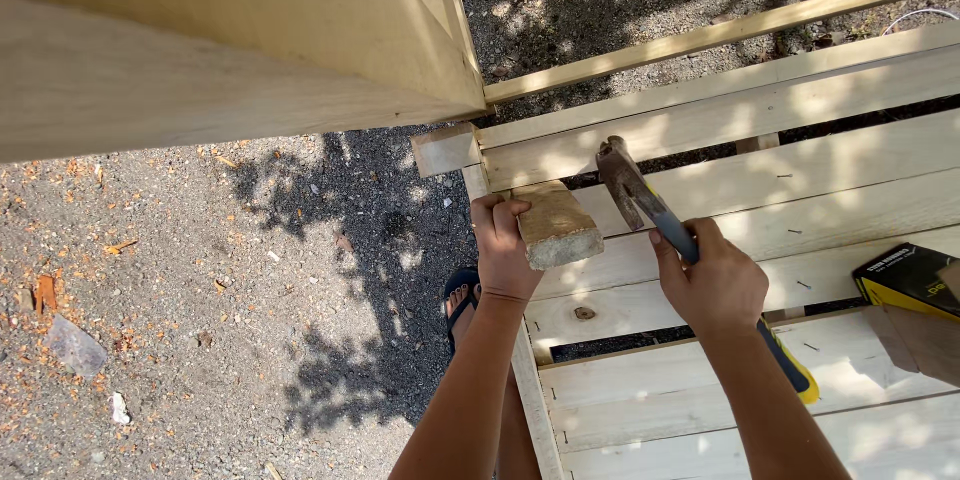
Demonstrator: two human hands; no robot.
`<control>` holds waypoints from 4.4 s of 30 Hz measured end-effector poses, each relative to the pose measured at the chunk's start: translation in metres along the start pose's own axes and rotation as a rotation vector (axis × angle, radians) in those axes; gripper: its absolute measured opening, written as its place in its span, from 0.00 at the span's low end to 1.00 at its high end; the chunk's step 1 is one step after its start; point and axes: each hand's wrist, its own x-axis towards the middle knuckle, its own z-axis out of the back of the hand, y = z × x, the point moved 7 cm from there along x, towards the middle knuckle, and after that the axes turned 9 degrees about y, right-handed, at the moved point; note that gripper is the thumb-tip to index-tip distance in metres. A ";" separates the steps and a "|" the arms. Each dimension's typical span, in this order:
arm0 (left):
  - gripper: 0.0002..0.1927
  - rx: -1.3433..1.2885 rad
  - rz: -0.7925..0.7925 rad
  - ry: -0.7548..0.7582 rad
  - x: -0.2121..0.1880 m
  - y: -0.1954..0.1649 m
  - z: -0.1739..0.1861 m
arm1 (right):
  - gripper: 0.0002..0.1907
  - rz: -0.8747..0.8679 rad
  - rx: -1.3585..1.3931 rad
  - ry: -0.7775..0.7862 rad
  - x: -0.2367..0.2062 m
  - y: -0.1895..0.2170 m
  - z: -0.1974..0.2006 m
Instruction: The person hammers nails into a slatted wooden frame structure outdoors, using a claw hammer to drive nails flush into the planks. They hold a small wooden block at times, reposition around the frame, and take nails from an open cardboard box on the structure.
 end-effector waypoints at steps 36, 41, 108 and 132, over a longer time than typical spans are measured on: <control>0.25 -0.917 0.602 0.262 0.024 -0.138 -0.140 | 0.29 -0.677 -0.073 -0.192 -0.117 -0.112 -0.087; 0.14 -0.234 0.277 0.419 0.012 -0.087 -0.092 | 0.27 -0.661 -0.082 -0.207 -0.118 -0.105 -0.079; 0.25 0.239 0.110 0.256 0.009 -0.076 -0.073 | 0.24 -0.455 -0.181 0.089 -0.071 -0.132 -0.050; 0.21 0.304 0.103 0.181 0.025 -0.087 -0.055 | 0.20 0.571 0.237 -0.063 0.036 0.076 0.011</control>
